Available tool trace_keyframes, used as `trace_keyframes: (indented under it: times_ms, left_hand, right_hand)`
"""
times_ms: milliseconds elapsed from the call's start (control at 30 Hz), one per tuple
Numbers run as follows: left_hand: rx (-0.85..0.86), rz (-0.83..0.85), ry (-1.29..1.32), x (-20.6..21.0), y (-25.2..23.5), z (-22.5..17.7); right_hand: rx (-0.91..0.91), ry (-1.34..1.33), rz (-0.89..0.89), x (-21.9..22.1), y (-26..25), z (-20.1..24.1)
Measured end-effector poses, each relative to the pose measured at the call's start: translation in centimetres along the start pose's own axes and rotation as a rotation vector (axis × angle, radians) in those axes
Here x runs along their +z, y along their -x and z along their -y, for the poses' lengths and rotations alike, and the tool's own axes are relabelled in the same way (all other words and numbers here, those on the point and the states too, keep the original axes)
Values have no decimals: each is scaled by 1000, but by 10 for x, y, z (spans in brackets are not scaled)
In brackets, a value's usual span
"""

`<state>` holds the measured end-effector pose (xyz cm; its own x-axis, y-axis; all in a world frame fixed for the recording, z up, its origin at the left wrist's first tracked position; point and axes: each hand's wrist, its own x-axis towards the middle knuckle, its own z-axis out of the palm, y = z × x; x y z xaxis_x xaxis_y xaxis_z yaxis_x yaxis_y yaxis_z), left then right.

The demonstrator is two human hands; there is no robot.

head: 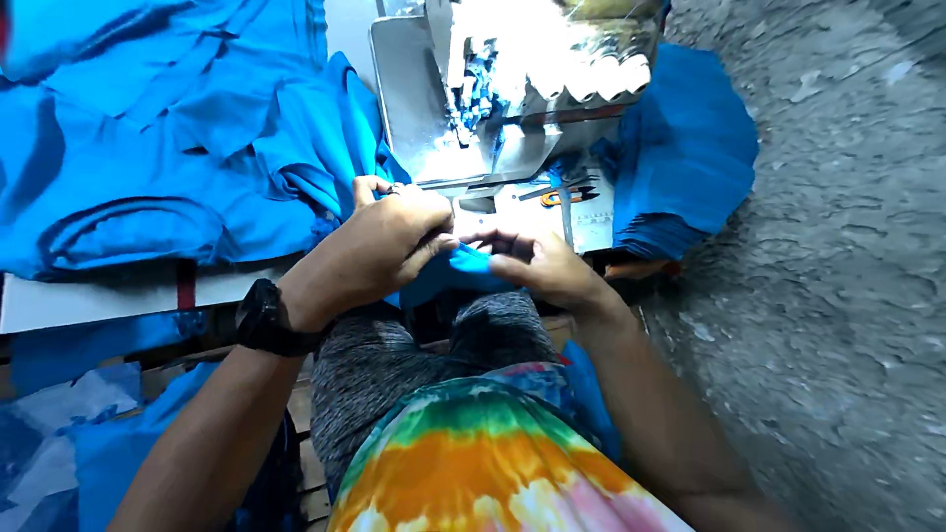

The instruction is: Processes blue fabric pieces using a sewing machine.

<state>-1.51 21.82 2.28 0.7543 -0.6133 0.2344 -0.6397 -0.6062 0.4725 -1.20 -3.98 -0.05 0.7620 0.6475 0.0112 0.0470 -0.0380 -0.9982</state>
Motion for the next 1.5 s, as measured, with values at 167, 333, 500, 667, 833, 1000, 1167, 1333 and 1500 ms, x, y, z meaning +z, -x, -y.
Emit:
trace_keyframes:
  times_ms: [167, 333, 500, 667, 833, 1000, 1167, 1333, 1500]
  left_hand:
    - [-15, -84, -13, -15, 5, 7]
    - [-38, -198, 269, -21, 16, 18]
    - [-209, -263, 540, -53, 27, 45]
    - [-186, -132, -114, -140, -38, 48]
    - [-247, 65, -203, -76, -105, 65]
    - [-339, 81, -166, -40, -112, 70]
    - [-378, 82, -111, -40, -110, 70]
    - [-352, 86, -69, -39, -113, 73]
    - [-308, 57, 1, -36, -107, 85]
  right_hand:
    - [-78, 507, -44, 2, -19, 38]
    - [-58, 574, -10, 0, -25, 60]
    - [-60, 200, -226, 37, -57, 41]
    - [-111, -267, -375, 69, -86, 31]
    - [-4, -200, -532, 47, -67, -16]
    - [64, 184, -461, 1, -30, -31]
    - [-5, 398, -864, -162, 11, 13]
    - [370, 324, -581, -251, -59, 10]
    - [275, 22, -369, -247, -69, -4]
